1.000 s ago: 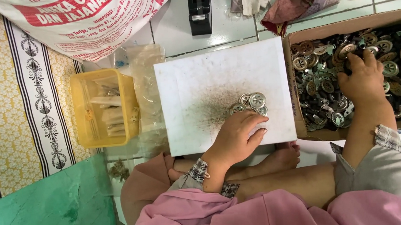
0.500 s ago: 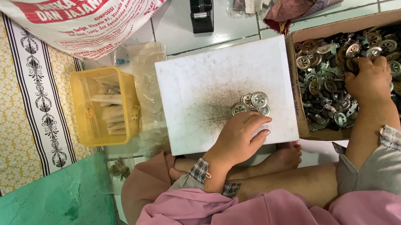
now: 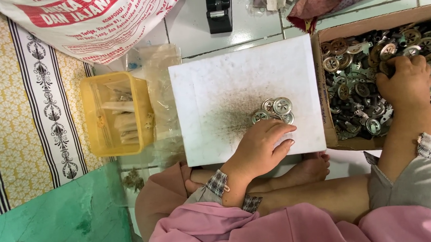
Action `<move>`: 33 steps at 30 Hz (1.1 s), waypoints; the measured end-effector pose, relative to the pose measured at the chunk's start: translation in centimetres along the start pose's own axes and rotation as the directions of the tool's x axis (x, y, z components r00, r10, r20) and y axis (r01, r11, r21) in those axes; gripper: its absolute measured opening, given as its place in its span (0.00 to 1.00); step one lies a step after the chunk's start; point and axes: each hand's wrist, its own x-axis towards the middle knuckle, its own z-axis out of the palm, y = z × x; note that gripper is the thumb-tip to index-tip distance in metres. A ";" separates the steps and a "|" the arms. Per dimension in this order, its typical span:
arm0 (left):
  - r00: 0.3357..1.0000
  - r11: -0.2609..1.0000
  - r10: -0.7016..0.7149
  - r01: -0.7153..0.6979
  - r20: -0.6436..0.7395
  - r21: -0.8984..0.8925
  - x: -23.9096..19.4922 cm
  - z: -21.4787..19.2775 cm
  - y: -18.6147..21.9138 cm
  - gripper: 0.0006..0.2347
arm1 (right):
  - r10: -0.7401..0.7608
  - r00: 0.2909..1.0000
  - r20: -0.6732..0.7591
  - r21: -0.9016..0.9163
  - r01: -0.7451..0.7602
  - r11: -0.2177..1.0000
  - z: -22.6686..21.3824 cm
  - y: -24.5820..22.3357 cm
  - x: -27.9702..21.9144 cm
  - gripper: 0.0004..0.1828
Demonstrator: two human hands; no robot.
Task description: Sorting and bagging small decorative metal parts from a large storage box into individual plastic bags.
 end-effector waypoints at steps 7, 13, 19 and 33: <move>1.000 1.000 0.001 -0.001 0.001 -0.008 0.1 -0.2 0.2 0.10 | 0.020 0.999 0.025 0.053 -0.022 0.998 0.3 0.3 0.1 0.25; 1.000 1.000 0.020 -0.020 -0.023 -0.005 0.0 0.0 0.0 0.10 | -0.014 1.000 -0.012 0.025 0.015 1.000 0.8 0.8 0.2 0.24; 1.000 1.000 0.020 -0.020 -0.015 -0.006 0.0 0.0 0.0 0.10 | -0.004 1.000 -0.001 0.048 0.004 0.999 0.4 0.5 0.1 0.22; 1.000 1.000 0.000 0.000 0.005 0.004 0.1 -0.3 0.2 0.10 | -0.076 0.989 -0.129 -0.014 0.074 0.997 1.5 1.5 0.2 0.17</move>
